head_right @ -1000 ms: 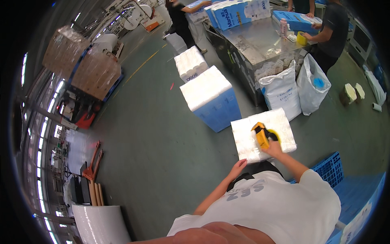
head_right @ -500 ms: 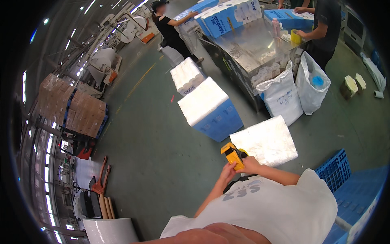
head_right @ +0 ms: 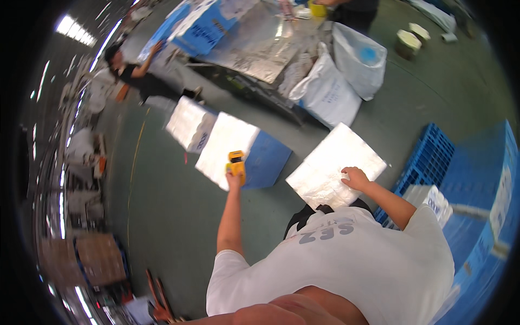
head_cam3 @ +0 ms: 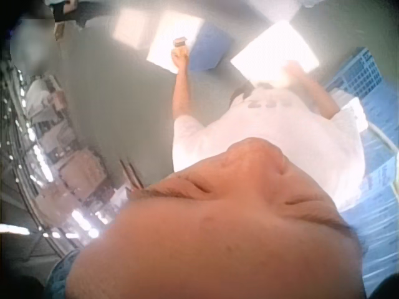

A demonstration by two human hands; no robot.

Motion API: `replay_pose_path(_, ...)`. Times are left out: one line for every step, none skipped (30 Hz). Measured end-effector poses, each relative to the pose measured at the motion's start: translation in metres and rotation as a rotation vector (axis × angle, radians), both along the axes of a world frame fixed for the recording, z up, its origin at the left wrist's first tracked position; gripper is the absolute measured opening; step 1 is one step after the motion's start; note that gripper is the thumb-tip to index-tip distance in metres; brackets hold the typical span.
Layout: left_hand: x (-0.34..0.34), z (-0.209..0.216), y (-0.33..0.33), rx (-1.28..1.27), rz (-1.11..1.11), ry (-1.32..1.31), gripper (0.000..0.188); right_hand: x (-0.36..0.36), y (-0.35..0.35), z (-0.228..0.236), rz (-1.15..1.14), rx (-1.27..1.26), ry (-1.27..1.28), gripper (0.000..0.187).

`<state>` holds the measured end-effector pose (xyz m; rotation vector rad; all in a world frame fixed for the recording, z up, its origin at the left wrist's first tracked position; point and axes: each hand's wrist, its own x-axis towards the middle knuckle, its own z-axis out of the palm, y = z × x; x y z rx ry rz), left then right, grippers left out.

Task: The person scans several white packages with a handheld device and stacks them onto a blue pallet.

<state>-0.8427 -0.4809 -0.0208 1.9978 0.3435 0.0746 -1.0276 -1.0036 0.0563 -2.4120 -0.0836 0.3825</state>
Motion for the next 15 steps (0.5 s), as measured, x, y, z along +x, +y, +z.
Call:
replay_pose_path(0.030, 0.000, 0.017, 0.152, 0.052, -0.079, 0.032, -0.001, -0.001, 0.000, -0.047, -0.002, 0.000, 0.033)
replay_pose_path(0.055, -0.001, 0.031, 0.300, 0.108, -0.165, 0.035, -0.003, -0.002, -0.001, -0.089, -0.006, 0.000, 0.032)
replay_pose_path(0.079, -0.003, 0.028, 0.401, 0.122, -0.106, 0.040, -0.011, -0.007, -0.004, -0.148, -0.025, 0.015, 0.031)
replay_pose_path(0.099, 0.001, 0.029, 0.513, 0.140, -0.052, 0.046, -0.016, -0.008, -0.005, -0.196, -0.047, 0.026, 0.030)
replay_pose_path(0.113, 0.003, 0.048, 0.540, 0.151, -0.065, 0.043, -0.019, -0.006, -0.006, -0.227, -0.052, 0.027, 0.029)
replay_pose_path(0.121, 0.005, 0.049, 0.564, 0.150, -0.072, 0.041, -0.027, -0.003, -0.010, -0.267, -0.060, 0.039, 0.029)
replay_pose_path(0.130, 0.005, 0.045, 0.653, 0.138, 0.022, 0.040, -0.035, -0.002, -0.013, -0.328, -0.080, 0.068, 0.027)
replay_pose_path(0.132, 0.013, 0.036, 0.742, 0.120, 0.121, 0.039, -0.048, 0.000, -0.016, -0.403, -0.100, 0.067, 0.025)
replay_pose_path(0.141, 0.011, 0.042, 0.784, 0.120, 0.157, 0.035, -0.057, 0.005, -0.019, -0.466, -0.079, 0.113, 0.024)
replay_pose_path(0.140, 0.007, 0.049, 0.812, 0.148, 0.198, 0.035, -0.069, 0.010, -0.022, -0.527, -0.059, 0.160, 0.023)
replay_pose_path(0.139, 0.010, 0.043, 0.824, 0.178, 0.239, 0.036, -0.080, 0.015, -0.024, -0.620, -0.007, 0.229, 0.022)
replay_pose_path(0.141, 0.011, 0.039, 0.842, 0.211, 0.270, 0.036, -0.094, 0.025, -0.029, -0.714, 0.055, 0.290, 0.022)
replay_pose_path(0.133, 0.014, 0.042, 0.879, 0.175, 0.174, 0.045, -0.105, 0.033, -0.035, -0.804, 0.117, 0.352, 0.021)
replay_pose_path(0.119, 0.021, 0.047, 0.964, 0.293, 0.017, 0.047, -0.106, 0.042, -0.036, -0.817, 0.129, 0.330, 0.020)
replay_pose_path(0.119, 0.022, 0.026, 1.038, 0.350, -0.159, 0.050, -0.120, 0.051, -0.038, -0.890, 0.142, 0.317, 0.020)
